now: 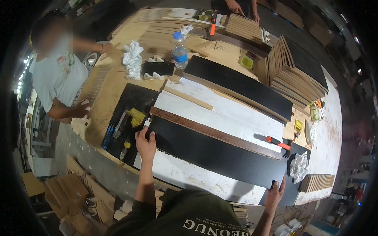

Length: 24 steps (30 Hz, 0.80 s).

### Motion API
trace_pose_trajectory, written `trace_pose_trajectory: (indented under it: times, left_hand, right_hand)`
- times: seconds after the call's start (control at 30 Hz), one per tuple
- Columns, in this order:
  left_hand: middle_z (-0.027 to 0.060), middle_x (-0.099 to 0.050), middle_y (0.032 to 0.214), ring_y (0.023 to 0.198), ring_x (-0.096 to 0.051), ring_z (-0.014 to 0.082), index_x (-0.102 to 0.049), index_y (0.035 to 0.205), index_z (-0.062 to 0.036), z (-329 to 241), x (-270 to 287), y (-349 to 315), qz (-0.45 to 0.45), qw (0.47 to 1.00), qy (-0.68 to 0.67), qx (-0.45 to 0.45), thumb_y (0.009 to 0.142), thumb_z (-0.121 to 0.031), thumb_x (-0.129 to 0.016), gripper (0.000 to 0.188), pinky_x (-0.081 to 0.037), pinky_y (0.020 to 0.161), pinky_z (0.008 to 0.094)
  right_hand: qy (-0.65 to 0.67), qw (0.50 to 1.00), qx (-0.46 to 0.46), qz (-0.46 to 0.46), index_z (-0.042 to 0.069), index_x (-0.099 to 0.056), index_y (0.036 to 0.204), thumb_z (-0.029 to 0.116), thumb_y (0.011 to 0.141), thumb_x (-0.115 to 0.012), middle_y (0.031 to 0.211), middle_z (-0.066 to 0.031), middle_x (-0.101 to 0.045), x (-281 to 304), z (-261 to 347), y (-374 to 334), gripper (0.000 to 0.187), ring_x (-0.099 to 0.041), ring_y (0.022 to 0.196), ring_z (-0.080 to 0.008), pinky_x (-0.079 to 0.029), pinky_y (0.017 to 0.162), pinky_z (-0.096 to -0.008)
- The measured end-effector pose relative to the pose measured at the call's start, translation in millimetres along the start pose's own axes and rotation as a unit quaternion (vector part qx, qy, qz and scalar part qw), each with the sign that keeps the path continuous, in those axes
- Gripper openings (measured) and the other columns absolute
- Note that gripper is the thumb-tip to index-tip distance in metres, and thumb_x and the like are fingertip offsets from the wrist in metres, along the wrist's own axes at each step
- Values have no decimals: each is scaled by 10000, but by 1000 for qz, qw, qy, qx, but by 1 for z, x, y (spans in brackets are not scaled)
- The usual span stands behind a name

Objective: Assembling and nailing wooden slats to a frame in a factory setting.

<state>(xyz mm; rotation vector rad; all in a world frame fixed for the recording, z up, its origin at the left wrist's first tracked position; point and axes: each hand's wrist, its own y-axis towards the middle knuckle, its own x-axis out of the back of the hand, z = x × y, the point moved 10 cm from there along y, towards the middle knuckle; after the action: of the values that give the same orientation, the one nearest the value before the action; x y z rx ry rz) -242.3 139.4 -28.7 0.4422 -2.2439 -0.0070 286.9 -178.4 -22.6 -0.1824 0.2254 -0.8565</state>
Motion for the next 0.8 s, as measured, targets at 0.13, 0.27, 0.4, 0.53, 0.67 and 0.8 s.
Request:
trace_pose_trajectory:
  times: [0.13,0.27,0.4,0.53,0.67,0.8]
  left_hand:
    - [188,-537,1070,1003,-548,383,-544,1155,-46,-7,-2,-5,1,1000,-1,-10,780,-142,-677,410,-462,832,444]
    - [187,-539,1073,1001,-547,392,-526,1168,-54,-15,-3,-10,10,999,10,-39,770,-124,-678,432,-458,834,461]
    - [211,-557,1120,1038,-544,398,-524,1185,-59,-22,-7,-15,24,995,33,-89,769,-127,-670,446,-456,861,471]
    - [243,-550,1218,1131,-511,424,-515,1221,-65,-29,-11,-21,51,989,81,-115,777,-166,-667,481,-435,933,477]
    - [270,-513,1277,1196,-469,439,-544,1240,-74,-31,-17,-26,67,974,161,-143,795,-235,-657,487,-380,999,505]
    - [283,-467,1324,1231,-440,437,-531,1280,-84,-31,-26,-28,111,957,239,-122,822,-310,-634,521,-355,1010,534]
  right_hand:
    - [4,1000,-11,-24,122,-355,1428,119,943,-539,1244,-53,-542,1,-7,-4,518,-565,1041,-141,-481,849,-309]
    - [-14,1000,17,-21,102,-381,1414,116,934,-556,1233,-46,-553,2,-9,3,511,-548,1054,-121,-454,861,-280]
    - [-75,996,27,-44,60,-395,1401,84,914,-576,1248,-60,-541,12,-12,15,520,-535,1077,-134,-424,908,-270]
    - [-129,988,1,-80,-15,-469,1326,24,843,-648,1289,-104,-511,22,-25,22,517,-483,1171,-184,-369,998,-301]
    - [-250,963,35,-94,-4,-548,1235,24,788,-690,1233,-81,-499,14,-20,25,470,-496,1120,-173,-436,907,-280]
    - [-282,952,57,-105,21,-576,1175,18,752,-717,1244,-104,-484,29,-32,27,446,-477,1143,-205,-442,880,-283]
